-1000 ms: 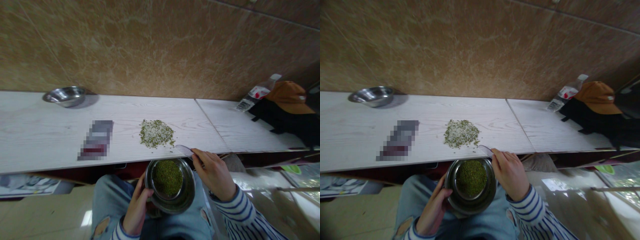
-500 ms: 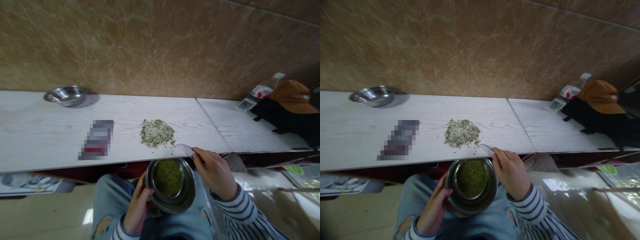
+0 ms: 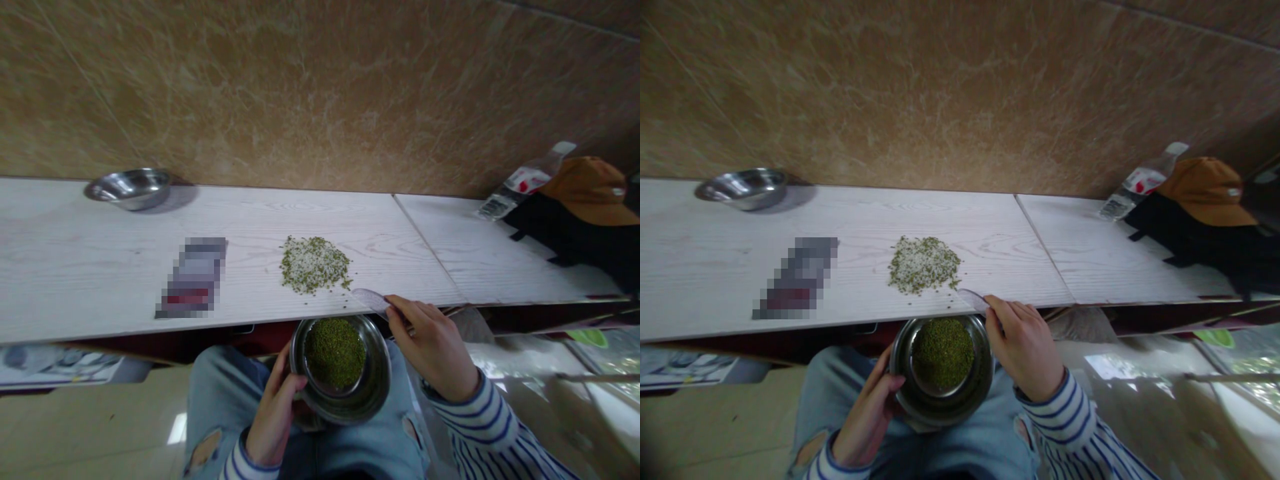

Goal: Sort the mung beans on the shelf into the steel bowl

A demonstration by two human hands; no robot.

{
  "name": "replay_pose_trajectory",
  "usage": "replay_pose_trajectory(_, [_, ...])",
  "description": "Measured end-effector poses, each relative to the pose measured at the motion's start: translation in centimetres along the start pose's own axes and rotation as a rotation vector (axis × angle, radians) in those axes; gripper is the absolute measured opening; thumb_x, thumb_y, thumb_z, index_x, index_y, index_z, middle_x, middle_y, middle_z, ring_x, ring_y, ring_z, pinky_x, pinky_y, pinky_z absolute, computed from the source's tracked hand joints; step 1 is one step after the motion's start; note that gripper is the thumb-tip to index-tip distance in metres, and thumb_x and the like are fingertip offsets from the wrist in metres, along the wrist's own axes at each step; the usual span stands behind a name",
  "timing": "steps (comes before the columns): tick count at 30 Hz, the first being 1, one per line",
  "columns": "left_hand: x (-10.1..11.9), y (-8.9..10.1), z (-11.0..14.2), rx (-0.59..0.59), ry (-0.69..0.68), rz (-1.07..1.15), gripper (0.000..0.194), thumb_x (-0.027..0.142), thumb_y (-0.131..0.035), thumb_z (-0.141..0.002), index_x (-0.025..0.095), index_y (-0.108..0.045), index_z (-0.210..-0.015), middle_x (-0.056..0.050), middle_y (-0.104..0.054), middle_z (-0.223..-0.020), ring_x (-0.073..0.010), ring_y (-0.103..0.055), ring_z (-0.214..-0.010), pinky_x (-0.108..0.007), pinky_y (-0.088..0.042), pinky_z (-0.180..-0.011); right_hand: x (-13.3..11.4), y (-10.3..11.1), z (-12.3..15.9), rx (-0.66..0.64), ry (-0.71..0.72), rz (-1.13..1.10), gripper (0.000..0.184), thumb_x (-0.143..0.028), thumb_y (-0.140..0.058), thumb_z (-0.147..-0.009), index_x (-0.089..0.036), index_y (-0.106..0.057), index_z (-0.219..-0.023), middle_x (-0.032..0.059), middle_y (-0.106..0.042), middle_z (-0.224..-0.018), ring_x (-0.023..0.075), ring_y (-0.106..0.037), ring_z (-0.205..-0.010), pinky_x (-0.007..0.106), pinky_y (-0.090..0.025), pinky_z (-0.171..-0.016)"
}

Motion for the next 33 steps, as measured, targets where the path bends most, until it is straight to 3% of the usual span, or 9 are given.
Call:
replay_pose_trajectory(13, [0.35, -0.58, 0.10, -0.009, -0.011, 0.000, 0.067, 0.018, -0.058, -0.066, 0.026, -0.044, -0.131, -0.005, -0.060, -0.115, -0.0193, -0.056, -0.083, -0.028, -0.046, -0.059, 0.53, 0.04, 0.17, 0.026, -0.003, -0.008, 0.024, -0.025, -0.046, -0.087, -0.015, -0.061, -0.103, 0.0046, -0.068, -0.081, 0.0162, -0.062, -0.073, 0.031, -0.048, -0.071])
replay_pose_trajectory(21, [0.36, -0.28, 0.04, 0.006, -0.017, 0.007, 0.067, 0.018, -0.058, -0.065, 0.026, -0.045, -0.130, -0.006, -0.058, -0.119, -0.0221, -0.056, -0.091, -0.030, -0.047, -0.067, -0.03, -0.54, 0.08, -0.004, -0.010, -0.026, 0.024, -0.025, -0.044, -0.087, -0.018, -0.060, -0.104, 0.0045, -0.068, -0.087, 0.0159, -0.062, -0.077, 0.031, -0.047, -0.075])
replay_pose_trajectory(33, [0.49, -0.39, 0.22, 0.037, 0.001, -0.005, 0.071, 0.018, -0.058, -0.065, 0.026, -0.042, -0.133, -0.006, -0.057, -0.123, -0.0240, -0.056, -0.097, -0.029, -0.048, -0.063, 0.27, -0.60, -0.49, 0.002, -0.042, 0.037, 0.025, -0.025, -0.042, -0.087, -0.016, -0.060, -0.103, 0.0060, -0.069, -0.085, 0.0173, -0.063, -0.076, 0.032, -0.048, -0.073])
Point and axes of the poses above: each hand's wrist, its own z-axis away from the middle knuckle, its own y-axis out of the back of the hand, x = y × z, the point moved 1 cm from there along -z, towards the middle knuckle
